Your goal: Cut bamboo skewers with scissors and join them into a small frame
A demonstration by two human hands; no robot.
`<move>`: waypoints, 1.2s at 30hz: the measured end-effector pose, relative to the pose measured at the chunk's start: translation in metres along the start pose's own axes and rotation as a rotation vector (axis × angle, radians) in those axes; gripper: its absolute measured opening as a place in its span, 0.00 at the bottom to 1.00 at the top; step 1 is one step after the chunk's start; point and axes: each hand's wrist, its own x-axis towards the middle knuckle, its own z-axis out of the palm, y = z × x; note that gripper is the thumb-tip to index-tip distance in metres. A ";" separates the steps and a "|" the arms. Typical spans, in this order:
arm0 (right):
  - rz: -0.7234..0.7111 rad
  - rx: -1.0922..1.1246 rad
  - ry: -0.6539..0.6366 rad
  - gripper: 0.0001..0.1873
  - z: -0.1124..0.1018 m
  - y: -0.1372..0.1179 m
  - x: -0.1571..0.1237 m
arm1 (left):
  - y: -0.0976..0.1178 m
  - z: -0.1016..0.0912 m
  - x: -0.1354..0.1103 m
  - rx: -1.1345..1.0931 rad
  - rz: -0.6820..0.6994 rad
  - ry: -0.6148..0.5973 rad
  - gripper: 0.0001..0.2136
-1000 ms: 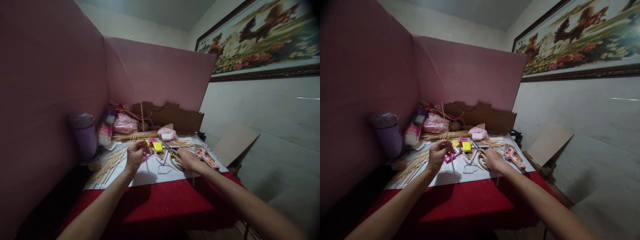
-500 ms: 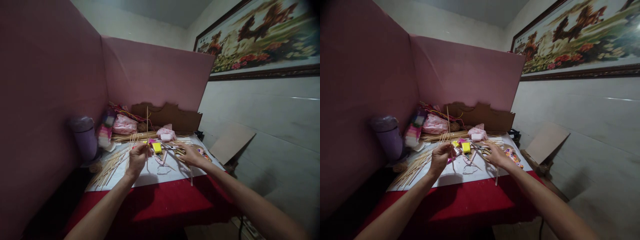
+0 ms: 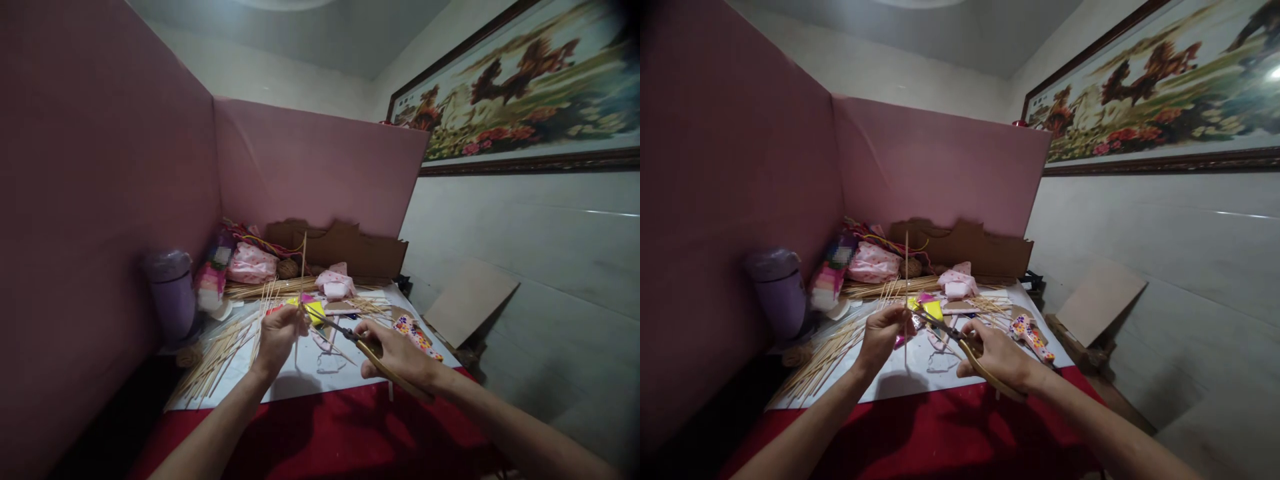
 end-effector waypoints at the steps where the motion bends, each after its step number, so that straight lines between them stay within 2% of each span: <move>1: 0.002 0.001 -0.011 0.21 0.000 -0.005 0.001 | 0.003 0.000 -0.001 -0.021 -0.039 -0.016 0.12; 5: -0.017 0.169 -0.105 0.19 0.001 -0.012 0.003 | 0.009 -0.005 -0.005 -0.106 -0.204 -0.170 0.13; 8: -0.046 0.274 -0.171 0.20 0.001 -0.009 0.001 | 0.009 -0.009 -0.008 -0.198 -0.282 -0.318 0.13; 10: -0.048 0.288 -0.192 0.23 0.002 -0.008 -0.001 | 0.009 -0.010 -0.010 -0.252 -0.311 -0.365 0.11; 20: -0.001 0.391 -0.215 0.32 0.012 -0.013 0.000 | 0.011 -0.006 -0.012 -0.253 -0.347 -0.374 0.08; 27: -0.025 0.439 -0.242 0.37 0.015 -0.012 0.003 | 0.010 -0.006 -0.012 -0.212 -0.343 -0.364 0.08; 36: -0.042 0.451 -0.241 0.37 0.018 -0.009 0.006 | 0.010 -0.007 -0.013 -0.185 -0.313 -0.337 0.09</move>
